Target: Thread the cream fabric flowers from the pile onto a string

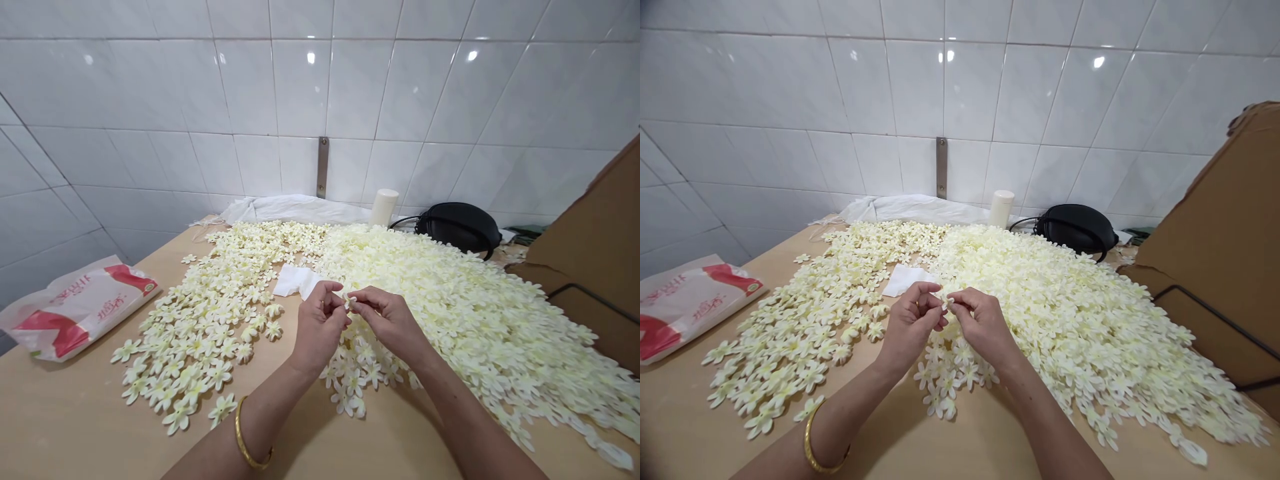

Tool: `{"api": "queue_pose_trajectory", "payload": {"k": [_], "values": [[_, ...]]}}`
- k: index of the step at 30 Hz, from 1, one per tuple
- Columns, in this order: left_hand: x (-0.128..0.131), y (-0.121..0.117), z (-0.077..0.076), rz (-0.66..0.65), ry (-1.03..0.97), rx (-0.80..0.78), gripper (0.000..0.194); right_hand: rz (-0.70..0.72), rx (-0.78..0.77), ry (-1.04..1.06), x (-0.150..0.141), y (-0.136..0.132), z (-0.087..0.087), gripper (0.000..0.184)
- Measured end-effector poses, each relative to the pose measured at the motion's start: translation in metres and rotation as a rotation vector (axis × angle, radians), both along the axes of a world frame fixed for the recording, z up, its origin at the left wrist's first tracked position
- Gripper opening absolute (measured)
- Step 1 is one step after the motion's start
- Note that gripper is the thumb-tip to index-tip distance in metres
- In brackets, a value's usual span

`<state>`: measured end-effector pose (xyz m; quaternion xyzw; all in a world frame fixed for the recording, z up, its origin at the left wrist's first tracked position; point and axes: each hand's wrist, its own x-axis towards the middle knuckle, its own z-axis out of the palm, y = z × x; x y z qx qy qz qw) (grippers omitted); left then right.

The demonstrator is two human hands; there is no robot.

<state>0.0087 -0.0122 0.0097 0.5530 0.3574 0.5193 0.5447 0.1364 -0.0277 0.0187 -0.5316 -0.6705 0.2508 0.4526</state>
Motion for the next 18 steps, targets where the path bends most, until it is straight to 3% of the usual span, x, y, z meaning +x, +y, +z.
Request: {"api": "queue_pose_trajectory", "payload": {"k": [9,18], "values": [[0.0,0.0,0.004,0.033,0.001,-0.046,0.02,-0.162,-0.095,0.221,0.005,0.002,0.002,0.018],[-0.003,0.004,0.004,0.069,0.032,-0.153,0.021,-0.031,-0.227,0.511,0.009,0.003,0.007,0.025]]}}
